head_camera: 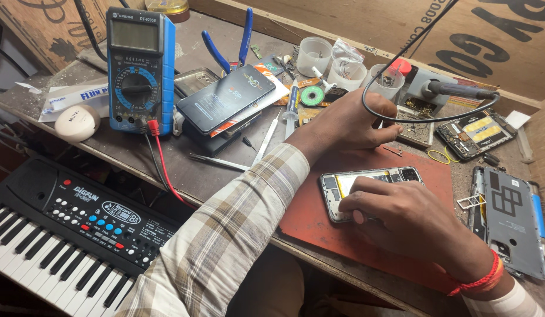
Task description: The person uses a syringe-like tool to apply a substance to the internal components of a disassembled smartphone. They then attach the back cover and use a small flashlight to inspect the camera module area.
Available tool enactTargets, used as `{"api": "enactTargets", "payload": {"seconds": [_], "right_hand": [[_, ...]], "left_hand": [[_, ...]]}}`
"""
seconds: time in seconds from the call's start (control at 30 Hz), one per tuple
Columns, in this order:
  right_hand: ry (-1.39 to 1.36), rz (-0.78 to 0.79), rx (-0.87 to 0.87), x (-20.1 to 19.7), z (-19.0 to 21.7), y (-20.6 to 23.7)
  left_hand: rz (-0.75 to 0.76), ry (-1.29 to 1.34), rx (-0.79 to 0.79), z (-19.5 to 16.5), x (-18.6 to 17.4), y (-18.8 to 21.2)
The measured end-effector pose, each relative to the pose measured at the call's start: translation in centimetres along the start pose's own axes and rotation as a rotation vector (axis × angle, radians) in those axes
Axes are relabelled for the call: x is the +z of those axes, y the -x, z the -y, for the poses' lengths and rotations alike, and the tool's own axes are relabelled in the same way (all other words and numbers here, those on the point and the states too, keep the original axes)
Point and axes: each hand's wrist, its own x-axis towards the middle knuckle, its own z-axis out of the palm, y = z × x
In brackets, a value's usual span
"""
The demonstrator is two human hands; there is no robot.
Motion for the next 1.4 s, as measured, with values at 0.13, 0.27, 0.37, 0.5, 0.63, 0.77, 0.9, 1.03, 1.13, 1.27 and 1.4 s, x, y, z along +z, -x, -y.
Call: {"api": "enactTargets", "payload": {"seconds": [0.13, 0.27, 0.37, 0.5, 0.63, 0.77, 0.9, 1.03, 1.13, 1.27, 1.4], "right_hand": [[-0.001, 0.038, -0.008, -0.2, 0.1, 0.0], [0.003, 0.038, -0.016, -0.2, 0.3, -0.1], [0.001, 0.033, -0.014, -0.3, 0.5, -0.1], [-0.002, 0.022, -0.016, -0.2, 0.4, 0.0], [0.002, 0.022, -0.008, -0.1, 0.2, 0.1], [0.020, 0.016, -0.021, 0.0, 0.1, 0.3], [0.025, 0.039, -0.013, 0.0, 0.2, 0.2], [0.026, 0.048, 0.006, 0.0, 0.2, 0.2], [0.028, 0.040, 0.003, 0.1, 0.2, 0.2], [-0.151, -0.007, 0.077, 0.0, 0.0, 0.4], [-0.366, -0.202, 0.106, -1.1, 0.0, 1.7]], "left_hand": [[0.007, -0.006, 0.004, 0.0, 0.0, -0.1], [0.043, -0.009, -0.039, -0.2, -0.1, -0.1], [0.038, 0.002, -0.033, -0.3, -0.2, -0.1], [0.029, 0.001, -0.020, -0.2, -0.1, -0.1], [0.023, -0.002, -0.015, 0.0, 0.1, -0.1], [0.014, 0.014, -0.006, 0.1, 0.2, -0.1], [0.012, 0.007, -0.016, 0.0, 0.1, 0.0], [0.019, 0.010, -0.025, -0.2, 0.0, 0.0], [0.027, -0.012, -0.030, -0.3, 0.0, 0.0], [0.017, 0.007, -0.024, -0.3, 0.0, 0.1], [0.009, 0.005, -0.022, -0.1, 0.1, 0.0]]}}
